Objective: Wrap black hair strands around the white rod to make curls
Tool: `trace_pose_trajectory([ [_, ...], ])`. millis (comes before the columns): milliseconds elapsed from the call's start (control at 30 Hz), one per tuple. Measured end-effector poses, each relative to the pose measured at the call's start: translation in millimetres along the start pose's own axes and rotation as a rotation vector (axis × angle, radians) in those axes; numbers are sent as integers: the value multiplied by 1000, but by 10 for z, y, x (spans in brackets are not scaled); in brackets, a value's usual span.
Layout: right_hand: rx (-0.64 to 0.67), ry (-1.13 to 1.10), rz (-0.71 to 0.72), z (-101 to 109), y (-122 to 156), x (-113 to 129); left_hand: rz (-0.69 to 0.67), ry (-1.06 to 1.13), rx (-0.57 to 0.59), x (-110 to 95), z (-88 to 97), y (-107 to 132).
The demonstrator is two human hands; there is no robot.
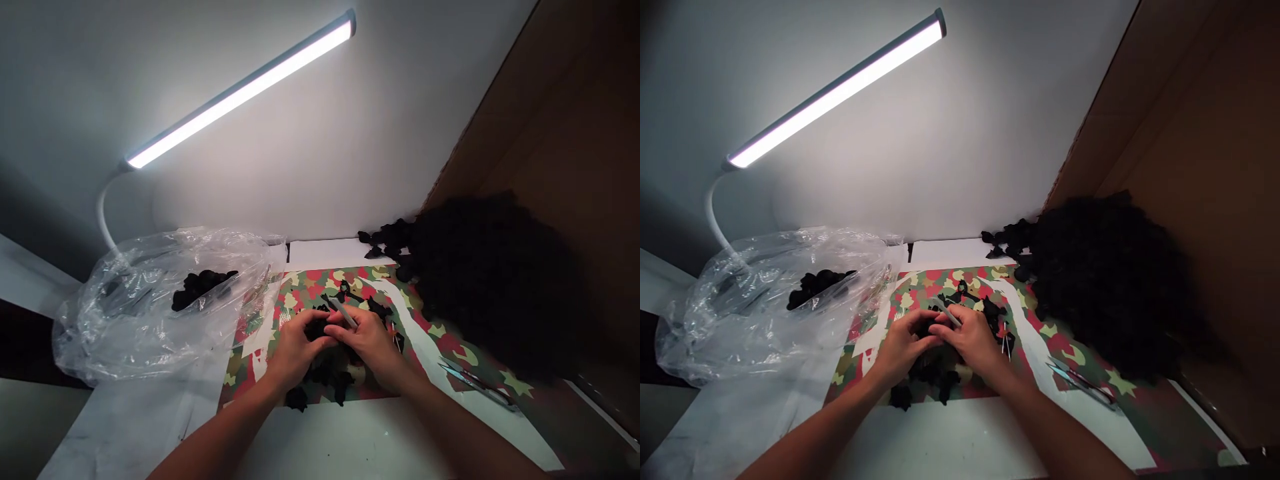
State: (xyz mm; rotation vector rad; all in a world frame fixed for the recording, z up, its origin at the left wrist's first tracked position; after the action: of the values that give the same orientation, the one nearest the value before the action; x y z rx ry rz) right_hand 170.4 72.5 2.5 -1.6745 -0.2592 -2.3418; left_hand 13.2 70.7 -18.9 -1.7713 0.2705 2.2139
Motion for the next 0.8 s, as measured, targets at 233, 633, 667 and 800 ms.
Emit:
trace_pose_trajectory([
  [233,-185,-85,118,269,59,81,29,82,-77,32,45,14],
  [633,6,35,163,69,92,196,60,129,-102,-23,93,27],
  [667,28,51,152,63,91,199,55,115,-101,-30,94,30],
  [800,63,170,123,50,85,195,46,69,-92,-37,90,35],
])
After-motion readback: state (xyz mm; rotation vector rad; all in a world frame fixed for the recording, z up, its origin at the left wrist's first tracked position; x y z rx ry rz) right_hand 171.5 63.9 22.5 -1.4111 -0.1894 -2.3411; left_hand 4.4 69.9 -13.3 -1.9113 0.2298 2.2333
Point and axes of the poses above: each hand's wrist, its own y-axis away from the middle knuckle, its own z-axis out of the back of the hand, x = y × z, the point moved 6 cm from there along -y, towards the middle knuckle, and after that the axes turned 7 degrees about x, right-handed, at the moved point
